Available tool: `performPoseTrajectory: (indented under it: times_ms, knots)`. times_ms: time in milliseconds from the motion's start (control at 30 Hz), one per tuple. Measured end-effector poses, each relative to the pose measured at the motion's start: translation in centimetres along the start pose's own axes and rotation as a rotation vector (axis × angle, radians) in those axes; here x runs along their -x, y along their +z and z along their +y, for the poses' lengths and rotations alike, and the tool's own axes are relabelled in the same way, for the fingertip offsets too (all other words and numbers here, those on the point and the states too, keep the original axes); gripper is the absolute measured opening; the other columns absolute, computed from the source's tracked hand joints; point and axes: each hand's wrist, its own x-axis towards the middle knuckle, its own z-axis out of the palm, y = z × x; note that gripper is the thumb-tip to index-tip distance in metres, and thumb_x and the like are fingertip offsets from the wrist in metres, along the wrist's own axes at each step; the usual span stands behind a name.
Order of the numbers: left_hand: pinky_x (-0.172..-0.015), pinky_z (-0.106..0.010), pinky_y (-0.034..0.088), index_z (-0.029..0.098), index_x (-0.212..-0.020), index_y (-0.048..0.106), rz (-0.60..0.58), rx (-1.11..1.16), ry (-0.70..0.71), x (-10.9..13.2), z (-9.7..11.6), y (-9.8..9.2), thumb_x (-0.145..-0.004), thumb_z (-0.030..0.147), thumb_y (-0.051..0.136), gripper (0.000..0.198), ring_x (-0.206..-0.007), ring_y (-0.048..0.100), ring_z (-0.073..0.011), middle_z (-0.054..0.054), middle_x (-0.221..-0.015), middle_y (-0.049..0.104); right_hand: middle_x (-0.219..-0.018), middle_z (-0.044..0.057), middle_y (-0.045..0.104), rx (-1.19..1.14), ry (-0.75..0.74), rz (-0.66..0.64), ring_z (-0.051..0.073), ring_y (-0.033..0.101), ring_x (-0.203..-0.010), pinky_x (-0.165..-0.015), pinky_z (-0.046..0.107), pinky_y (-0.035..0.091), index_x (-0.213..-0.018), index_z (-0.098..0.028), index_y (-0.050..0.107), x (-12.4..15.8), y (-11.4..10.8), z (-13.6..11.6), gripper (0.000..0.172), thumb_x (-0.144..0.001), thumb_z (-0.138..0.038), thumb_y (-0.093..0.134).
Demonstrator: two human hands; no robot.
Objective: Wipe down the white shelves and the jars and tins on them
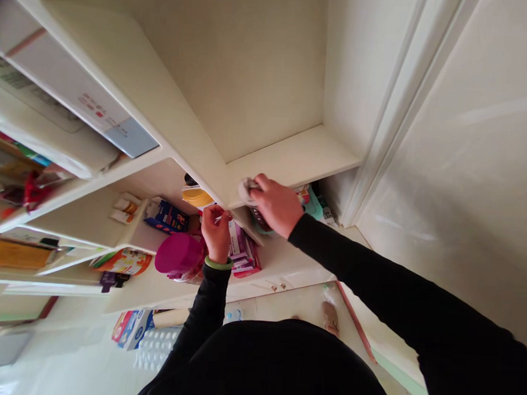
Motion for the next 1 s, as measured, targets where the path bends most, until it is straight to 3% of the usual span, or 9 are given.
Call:
performPoseTrajectory:
  times_ms: [200,433,633,800,900,1000]
  knots:
    - [-0.072,-0.025,0.055,0.022,-0.090,0.061,0.008,-0.019,0.020,-0.1,0.0,0.1,-0.083,0.031,0.072,0.016,-0.076,0.063,-0.0137,0.001,-0.084,0.064,-0.146,0.013,0.067,0.043,0.309,0.291,0.031,0.070,-0.116,-0.080,0.038,0.054,-0.115,-0.023,0.077,5.0,-0.3,8.9,0.030,-0.099,-0.027,0.052]
    - [-0.069,-0.024,0.056,0.022,-0.090,0.061,-0.009,0.001,0.029,-0.2,0.3,0.2,-0.082,0.030,0.071,0.015,-0.074,0.063,-0.0133,0.001,-0.083,0.065,-0.151,0.019,0.061,0.043,0.521,0.497,0.038,0.063,-0.133,-0.099,0.050,0.057,-0.114,-0.021,0.079,7.6,0.6,14.0,0.031,-0.099,-0.030,0.053]
    - [-0.069,-0.025,0.056,0.022,-0.090,0.060,-0.003,-0.015,0.048,-0.3,0.1,0.2,-0.082,0.031,0.070,0.016,-0.073,0.063,-0.0133,0.001,-0.083,0.064,-0.142,0.022,0.056,0.023,0.659,0.564,0.039,0.059,-0.131,-0.103,0.055,0.057,-0.107,-0.020,0.078,8.4,1.9,14.6,0.028,-0.098,-0.031,0.054]
    - [-0.071,-0.026,0.056,0.022,-0.089,0.059,-0.007,-0.021,0.038,-0.5,-0.2,0.1,-0.082,0.028,0.071,0.015,-0.071,0.063,-0.0130,0.002,-0.081,0.064,-0.137,0.020,0.059,0.036,0.652,0.557,0.035,0.062,-0.123,-0.096,0.049,0.059,-0.097,-0.022,0.074,11.2,4.3,14.7,0.021,-0.094,-0.033,0.056]
    - [-0.072,-0.026,0.056,0.022,-0.090,0.060,-0.014,-0.034,0.032,-0.6,-0.4,0.1,-0.083,0.029,0.071,0.015,-0.072,0.064,-0.0134,0.003,-0.081,0.064,-0.129,0.018,0.064,0.011,0.631,0.523,0.034,0.065,-0.114,-0.092,0.050,0.060,-0.102,-0.023,0.071,13.7,5.8,14.1,0.022,-0.090,-0.038,0.059]
    - [-0.074,-0.027,0.056,0.022,-0.090,0.059,-0.021,-0.038,0.033,-0.6,-0.5,0.1,-0.082,0.029,0.070,0.015,-0.073,0.064,-0.0135,0.003,-0.082,0.063,-0.118,0.019,0.068,-0.038,0.676,0.582,0.037,0.066,-0.110,-0.093,0.053,0.060,-0.118,-0.022,0.067,14.4,5.4,12.7,0.037,-0.091,-0.046,0.062]
